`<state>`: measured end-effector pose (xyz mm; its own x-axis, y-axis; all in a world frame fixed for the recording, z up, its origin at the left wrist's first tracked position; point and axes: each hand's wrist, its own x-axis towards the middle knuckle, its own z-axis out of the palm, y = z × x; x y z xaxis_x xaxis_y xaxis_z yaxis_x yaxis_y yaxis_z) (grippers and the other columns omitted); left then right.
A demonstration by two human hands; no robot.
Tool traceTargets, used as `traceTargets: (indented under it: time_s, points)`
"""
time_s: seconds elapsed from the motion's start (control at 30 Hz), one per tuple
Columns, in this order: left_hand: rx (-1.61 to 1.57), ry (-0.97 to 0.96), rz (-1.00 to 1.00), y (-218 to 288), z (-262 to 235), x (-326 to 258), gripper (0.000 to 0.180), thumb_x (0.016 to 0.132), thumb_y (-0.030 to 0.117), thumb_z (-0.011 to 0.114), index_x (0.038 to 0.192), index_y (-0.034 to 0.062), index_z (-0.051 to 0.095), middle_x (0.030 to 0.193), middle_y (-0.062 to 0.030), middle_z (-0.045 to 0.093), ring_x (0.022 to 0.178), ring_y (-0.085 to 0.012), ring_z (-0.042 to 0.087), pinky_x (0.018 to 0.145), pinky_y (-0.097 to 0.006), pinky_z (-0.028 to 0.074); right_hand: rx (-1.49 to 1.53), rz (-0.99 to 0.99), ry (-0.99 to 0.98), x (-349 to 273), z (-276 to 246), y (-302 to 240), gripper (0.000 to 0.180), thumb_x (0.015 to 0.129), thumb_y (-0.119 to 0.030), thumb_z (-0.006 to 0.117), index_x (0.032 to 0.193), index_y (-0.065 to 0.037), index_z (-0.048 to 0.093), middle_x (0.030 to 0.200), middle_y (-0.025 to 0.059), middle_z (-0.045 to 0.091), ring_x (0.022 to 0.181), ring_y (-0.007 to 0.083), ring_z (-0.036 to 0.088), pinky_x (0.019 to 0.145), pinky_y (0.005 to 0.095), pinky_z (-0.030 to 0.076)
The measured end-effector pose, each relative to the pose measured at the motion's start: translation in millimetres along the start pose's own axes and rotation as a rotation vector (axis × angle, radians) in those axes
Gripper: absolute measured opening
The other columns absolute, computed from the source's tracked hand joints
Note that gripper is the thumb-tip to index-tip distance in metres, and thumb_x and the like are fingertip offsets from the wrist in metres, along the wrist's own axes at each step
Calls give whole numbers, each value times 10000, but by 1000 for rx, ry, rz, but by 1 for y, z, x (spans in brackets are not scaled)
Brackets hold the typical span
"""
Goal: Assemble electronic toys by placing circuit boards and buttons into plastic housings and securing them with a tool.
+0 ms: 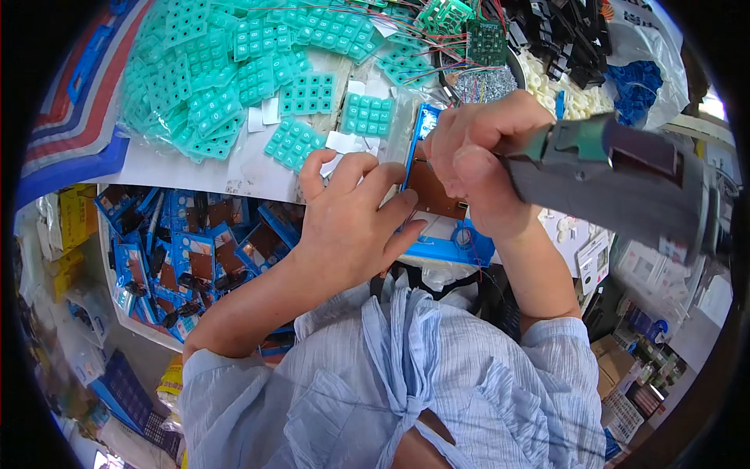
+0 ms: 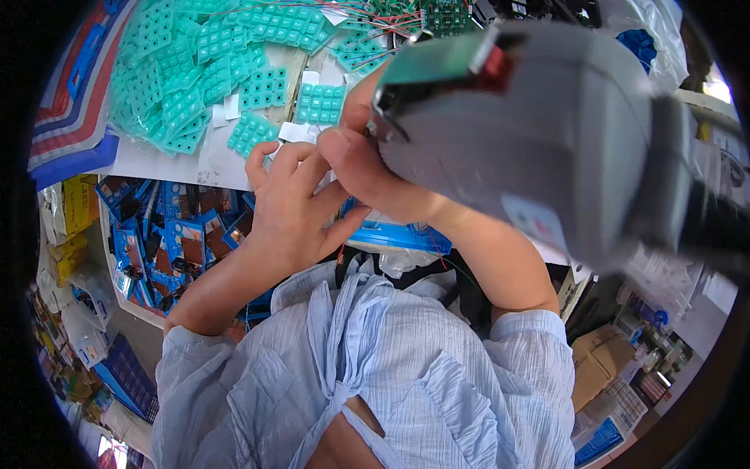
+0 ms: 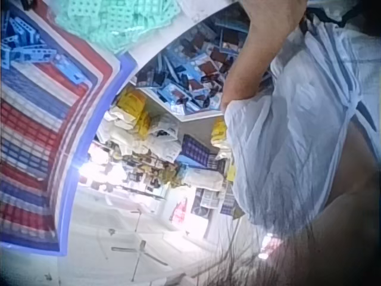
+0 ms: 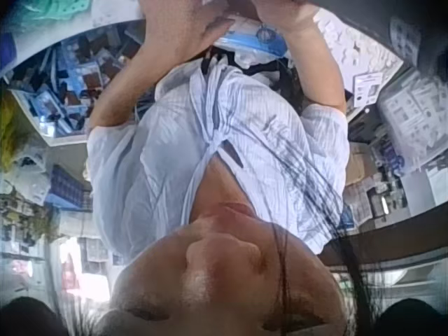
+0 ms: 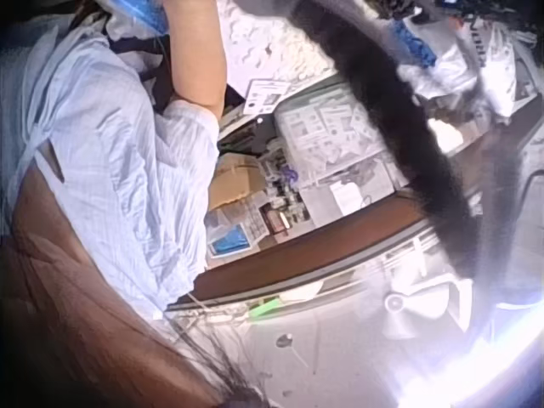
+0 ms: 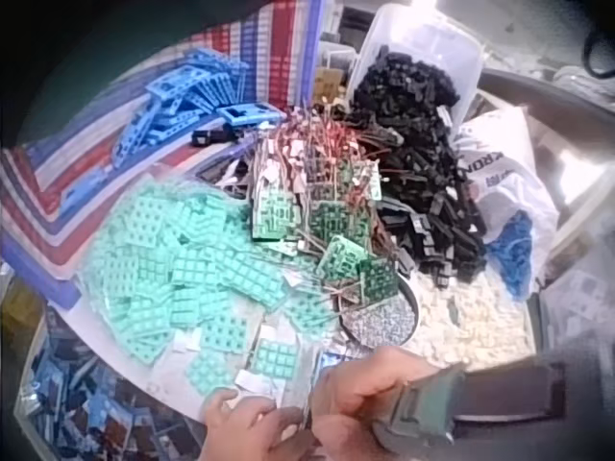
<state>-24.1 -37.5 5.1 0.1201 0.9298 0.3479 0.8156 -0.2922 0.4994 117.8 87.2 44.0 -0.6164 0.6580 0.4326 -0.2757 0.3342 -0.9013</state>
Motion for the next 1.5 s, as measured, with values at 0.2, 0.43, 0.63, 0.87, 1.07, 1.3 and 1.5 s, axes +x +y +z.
traceTargets:
  time_s: [0.2, 0.43, 0.63, 0.87, 1.07, 1.3, 1.5]
  points:
    - [-188, -58, 5, 3, -9, -10, 293, 710, 299, 811, 936, 140, 716, 1120, -43, 582, 1038, -254, 532, 937, -508, 291, 162, -113, -16, 11, -29, -23, 364, 989, -386, 597, 1169, -72, 558, 612, -23, 467, 542, 112, 442, 541, 300, 383]
    - [-128, -147, 145, 13, -7, -4, 218, 730, 115, 771, 935, 134, 700, 965, -16, 595, 920, -236, 573, 869, -435, 356, -561, -180, 536, -24, -91, -83, 589, 975, -379, 564, 1436, -31, 446, 1217, 186, 580, 1185, 405, 548, 1046, 609, 407]
    - [-346, -124, 132, 7, -5, -1, 288, 736, -59, 737, 981, 90, 720, 911, -56, 667, 773, -237, 653, 669, -341, 502, -345, 426, 134, -70, -46, -78, 153, 892, -31, 665, 1035, 17, 693, 915, 96, 693, 745, 166, 637, 603, 287, 475]
    - [-469, -89, 16, 13, 1, 15, 214, 786, -80, 672, 971, 24, 646, 942, -116, 670, 804, -300, 679, 669, -364, 544, -459, 279, -224, -64, -33, -41, 227, 776, -61, 715, 990, -32, 645, 864, 127, 662, 804, 322, 666, 695, 404, 532]
    - [-444, -126, -68, 20, 0, 13, 209, 802, -76, 660, 991, 2, 613, 940, -145, 647, 804, -337, 656, 665, -394, 533, -559, 260, -189, -74, -26, -30, 238, 757, -42, 703, 973, -42, 604, 924, 107, 644, 868, 319, 655, 715, 402, 530]
    - [-675, -245, -519, 27, -15, 9, 126, 928, 32, 676, 1035, -20, 635, 782, -59, 669, 555, -95, 576, 490, -250, 429, -790, 14, -78, -88, -23, -25, 182, 678, -53, 752, 819, -68, 639, 871, 40, 647, 825, 247, 628, 634, 335, 515]
    - [-1216, -575, -914, 16, -17, 14, 163, 1021, 136, 595, 1072, -12, 641, 782, -59, 698, 481, -38, 515, 440, -186, 375, -840, -88, -26, -98, -20, -19, 186, 623, -73, 769, 770, -76, 655, 896, 15, 659, 819, 236, 612, 617, 296, 506]
